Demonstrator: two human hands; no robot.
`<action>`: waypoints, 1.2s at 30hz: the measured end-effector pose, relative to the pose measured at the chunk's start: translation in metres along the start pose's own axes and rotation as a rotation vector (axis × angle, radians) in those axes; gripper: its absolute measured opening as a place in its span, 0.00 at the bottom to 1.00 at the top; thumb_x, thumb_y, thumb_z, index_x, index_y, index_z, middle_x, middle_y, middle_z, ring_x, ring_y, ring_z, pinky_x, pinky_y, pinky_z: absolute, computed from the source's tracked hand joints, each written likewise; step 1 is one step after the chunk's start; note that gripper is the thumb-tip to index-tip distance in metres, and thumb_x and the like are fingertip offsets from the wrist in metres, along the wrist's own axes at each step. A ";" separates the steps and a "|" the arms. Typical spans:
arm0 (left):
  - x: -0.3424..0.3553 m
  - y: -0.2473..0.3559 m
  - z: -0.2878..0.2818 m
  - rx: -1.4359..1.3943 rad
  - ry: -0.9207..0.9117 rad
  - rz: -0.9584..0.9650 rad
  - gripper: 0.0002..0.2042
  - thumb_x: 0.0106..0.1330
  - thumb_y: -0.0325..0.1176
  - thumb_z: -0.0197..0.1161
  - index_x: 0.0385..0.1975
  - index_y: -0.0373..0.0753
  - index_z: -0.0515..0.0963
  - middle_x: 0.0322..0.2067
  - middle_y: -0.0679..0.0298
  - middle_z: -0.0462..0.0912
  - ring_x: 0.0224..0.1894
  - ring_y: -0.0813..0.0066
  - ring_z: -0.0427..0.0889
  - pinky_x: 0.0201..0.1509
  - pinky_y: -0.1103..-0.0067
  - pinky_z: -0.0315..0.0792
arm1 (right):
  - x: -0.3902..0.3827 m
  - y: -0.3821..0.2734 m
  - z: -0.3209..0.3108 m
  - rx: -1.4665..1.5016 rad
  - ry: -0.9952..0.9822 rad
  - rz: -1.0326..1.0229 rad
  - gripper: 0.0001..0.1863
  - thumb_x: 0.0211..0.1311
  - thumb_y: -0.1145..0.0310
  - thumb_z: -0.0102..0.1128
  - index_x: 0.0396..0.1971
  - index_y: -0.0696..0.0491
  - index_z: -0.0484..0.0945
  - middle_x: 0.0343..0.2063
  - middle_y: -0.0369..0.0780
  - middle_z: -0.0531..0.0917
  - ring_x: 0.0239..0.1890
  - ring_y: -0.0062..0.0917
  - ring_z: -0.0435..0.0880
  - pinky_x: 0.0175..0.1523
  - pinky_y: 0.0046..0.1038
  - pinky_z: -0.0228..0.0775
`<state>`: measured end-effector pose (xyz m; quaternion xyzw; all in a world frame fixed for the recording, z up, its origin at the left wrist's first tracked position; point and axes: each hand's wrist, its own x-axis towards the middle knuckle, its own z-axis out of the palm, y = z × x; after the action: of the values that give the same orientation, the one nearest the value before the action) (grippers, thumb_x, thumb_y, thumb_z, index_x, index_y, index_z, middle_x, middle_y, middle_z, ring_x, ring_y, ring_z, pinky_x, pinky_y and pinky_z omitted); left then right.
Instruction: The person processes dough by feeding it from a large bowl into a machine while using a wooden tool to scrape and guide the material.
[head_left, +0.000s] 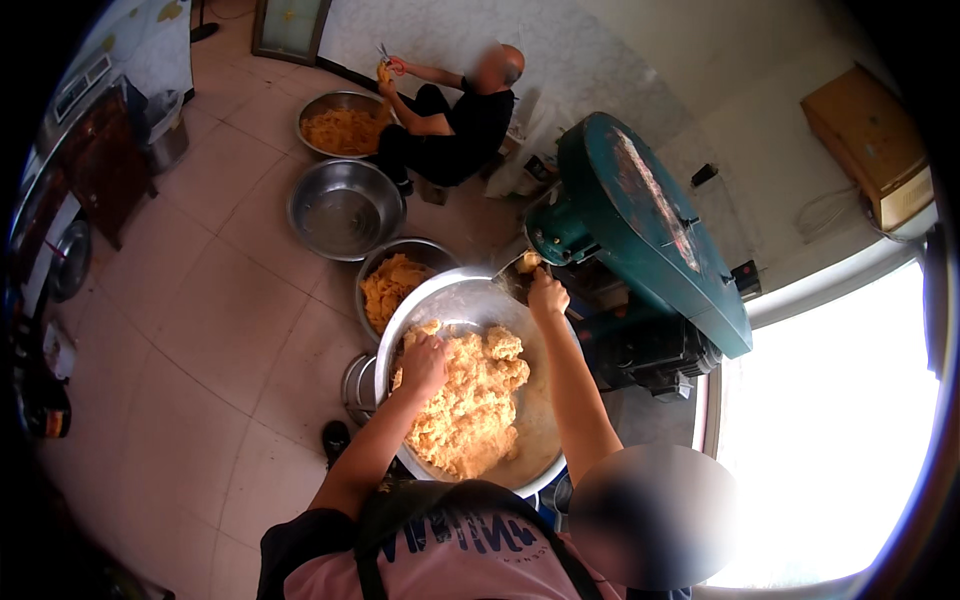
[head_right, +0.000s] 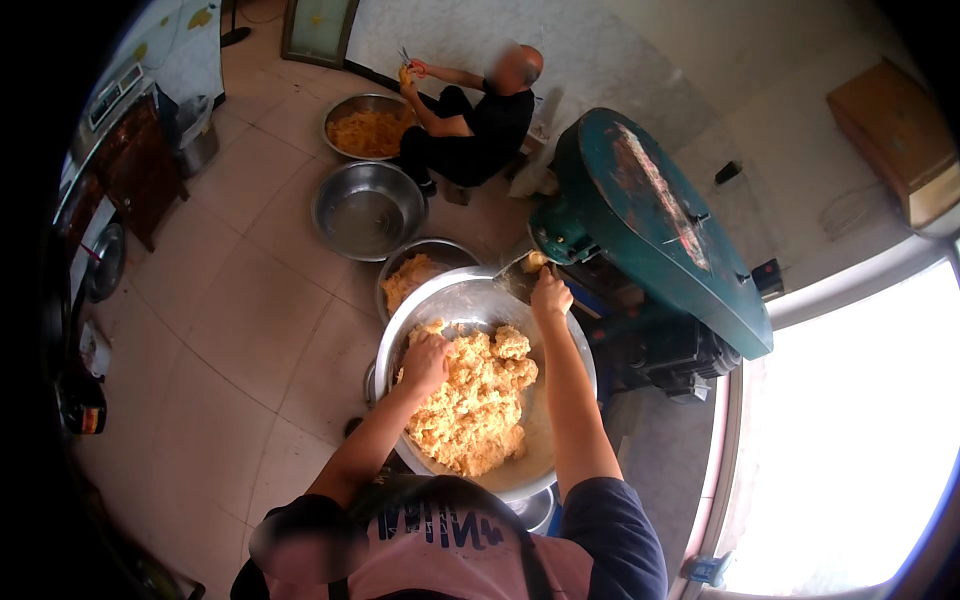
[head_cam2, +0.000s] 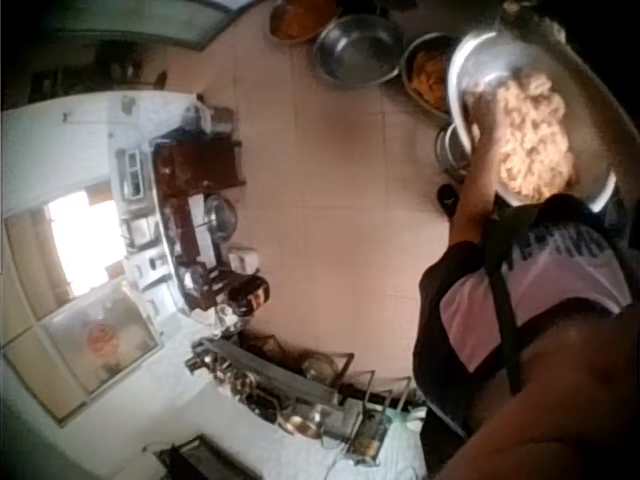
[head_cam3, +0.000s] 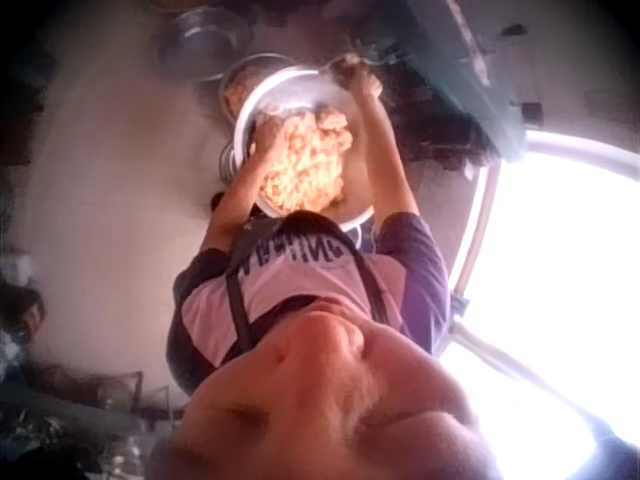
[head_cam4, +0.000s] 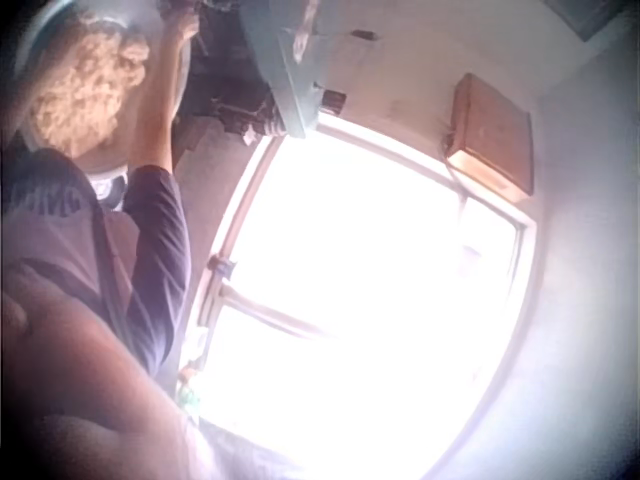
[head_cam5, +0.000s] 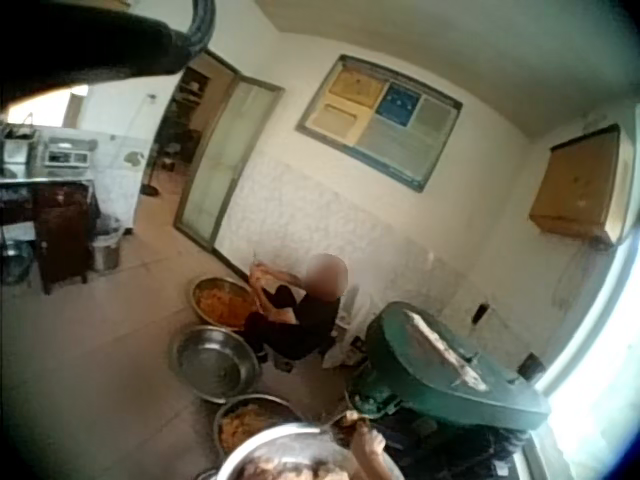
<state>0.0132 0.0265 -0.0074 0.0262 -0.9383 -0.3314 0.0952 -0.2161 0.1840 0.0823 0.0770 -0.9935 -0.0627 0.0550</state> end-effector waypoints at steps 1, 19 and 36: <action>0.000 0.001 0.000 -0.002 -0.006 -0.011 0.11 0.52 0.24 0.59 0.36 0.40 0.78 0.40 0.59 0.78 0.48 0.62 0.72 0.52 0.71 0.70 | 0.004 0.002 0.003 0.029 0.005 0.019 0.10 0.60 0.63 0.47 0.38 0.39 0.77 0.34 0.45 0.84 0.37 0.46 0.83 0.41 0.46 0.76; -0.003 -0.001 -0.014 -0.044 -0.010 0.014 0.10 0.54 0.23 0.60 0.36 0.42 0.78 0.40 0.62 0.78 0.49 0.64 0.71 0.54 0.74 0.70 | -0.016 -0.012 0.005 0.277 0.179 0.082 0.16 0.61 0.52 0.52 0.44 0.42 0.78 0.30 0.48 0.84 0.33 0.47 0.83 0.39 0.46 0.76; -0.003 -0.007 -0.004 -0.069 0.005 -0.024 0.10 0.53 0.23 0.59 0.35 0.41 0.78 0.38 0.60 0.78 0.48 0.62 0.71 0.52 0.71 0.68 | -0.021 -0.032 -0.019 0.367 0.183 0.133 0.19 0.64 0.48 0.45 0.37 0.45 0.79 0.29 0.52 0.82 0.35 0.52 0.81 0.40 0.49 0.74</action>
<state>0.0169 0.0189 -0.0088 0.0348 -0.9257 -0.3645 0.0946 -0.1887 0.1537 0.0943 0.0254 -0.9820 0.1304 0.1342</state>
